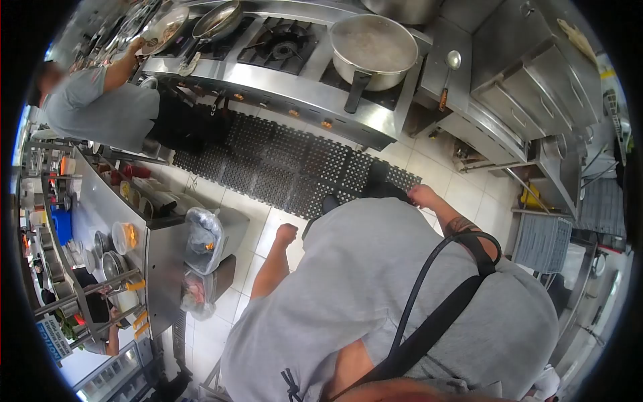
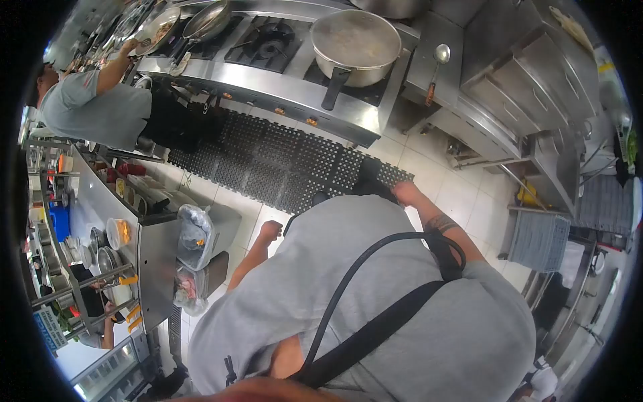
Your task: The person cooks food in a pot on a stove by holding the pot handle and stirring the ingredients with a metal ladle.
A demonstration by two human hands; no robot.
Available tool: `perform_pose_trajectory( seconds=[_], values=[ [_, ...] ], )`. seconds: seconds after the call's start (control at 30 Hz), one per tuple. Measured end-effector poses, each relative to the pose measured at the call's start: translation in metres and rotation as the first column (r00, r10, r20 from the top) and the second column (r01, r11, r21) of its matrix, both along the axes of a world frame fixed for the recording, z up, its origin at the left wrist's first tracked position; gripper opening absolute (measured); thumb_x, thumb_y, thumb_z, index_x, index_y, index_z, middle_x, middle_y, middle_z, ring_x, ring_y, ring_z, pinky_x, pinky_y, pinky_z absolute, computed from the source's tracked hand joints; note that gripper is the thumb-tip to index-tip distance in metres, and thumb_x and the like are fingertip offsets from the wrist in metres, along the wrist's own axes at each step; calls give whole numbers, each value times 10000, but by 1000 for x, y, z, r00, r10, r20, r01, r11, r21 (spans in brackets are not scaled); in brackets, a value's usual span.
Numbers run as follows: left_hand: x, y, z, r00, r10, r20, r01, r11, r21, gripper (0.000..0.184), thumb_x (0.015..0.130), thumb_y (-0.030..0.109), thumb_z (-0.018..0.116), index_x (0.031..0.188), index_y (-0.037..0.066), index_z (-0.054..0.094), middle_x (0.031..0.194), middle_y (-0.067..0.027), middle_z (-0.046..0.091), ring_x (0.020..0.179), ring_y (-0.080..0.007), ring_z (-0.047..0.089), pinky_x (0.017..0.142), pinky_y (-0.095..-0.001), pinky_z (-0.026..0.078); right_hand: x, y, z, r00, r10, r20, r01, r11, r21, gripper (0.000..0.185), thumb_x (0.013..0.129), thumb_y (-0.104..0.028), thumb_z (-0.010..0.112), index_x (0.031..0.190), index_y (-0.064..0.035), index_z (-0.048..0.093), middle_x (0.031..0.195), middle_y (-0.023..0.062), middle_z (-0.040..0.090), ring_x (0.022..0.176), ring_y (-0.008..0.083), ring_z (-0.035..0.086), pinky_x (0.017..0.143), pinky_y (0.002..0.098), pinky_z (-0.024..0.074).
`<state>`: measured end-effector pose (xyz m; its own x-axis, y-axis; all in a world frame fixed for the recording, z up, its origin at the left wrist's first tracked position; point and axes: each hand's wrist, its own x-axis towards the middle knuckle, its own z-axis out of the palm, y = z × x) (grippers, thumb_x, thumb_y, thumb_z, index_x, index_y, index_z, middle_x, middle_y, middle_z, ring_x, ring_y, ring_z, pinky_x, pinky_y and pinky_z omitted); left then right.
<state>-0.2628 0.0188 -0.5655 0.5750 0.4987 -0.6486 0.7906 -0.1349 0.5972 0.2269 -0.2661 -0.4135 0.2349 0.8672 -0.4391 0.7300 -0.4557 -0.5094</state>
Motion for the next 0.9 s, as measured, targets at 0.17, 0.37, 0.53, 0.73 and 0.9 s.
perform_pose_trajectory(
  seconds=[0.17,0.37,0.53,0.73,0.9],
  values=[
    [3,-25,27,912,-363,-191,390,913,124,172,727,208,610,808,60,643,882,-160,631,836,-314,611,730,-398,502,-21,-9,42,798,-584,-151,478,765,-431,233,795,-225,552,833,-8,630,716,108,623,595,210,622,495,329,525],
    [23,-23,34,891,-448,-75,444,823,354,143,710,179,565,771,67,631,838,-147,631,807,-314,612,714,-390,506,-10,-14,39,785,-609,-116,482,717,-504,237,806,-208,530,859,4,620,763,120,635,595,214,619,505,340,526],
    [41,-5,43,965,-257,61,238,946,222,75,633,105,614,699,87,582,791,-113,613,753,-308,598,668,-392,505,7,-5,0,933,-327,-150,267,909,-320,192,793,-180,527,808,-5,605,693,99,611,571,196,612,470,315,509],
    [41,2,31,994,24,104,-27,999,26,83,664,129,599,725,73,602,817,-115,623,744,-278,611,660,-373,503,4,19,12,992,-75,-104,69,996,-60,175,774,-177,539,745,-17,604,640,84,587,536,171,590,449,296,493],
    [49,-7,60,971,214,-109,-227,966,-126,172,752,167,511,793,55,635,875,-122,642,725,-248,631,681,-346,506,6,11,14,999,3,-41,-2,999,35,181,774,-190,540,740,-27,611,653,81,593,544,167,590,447,296,488]
  ],
)
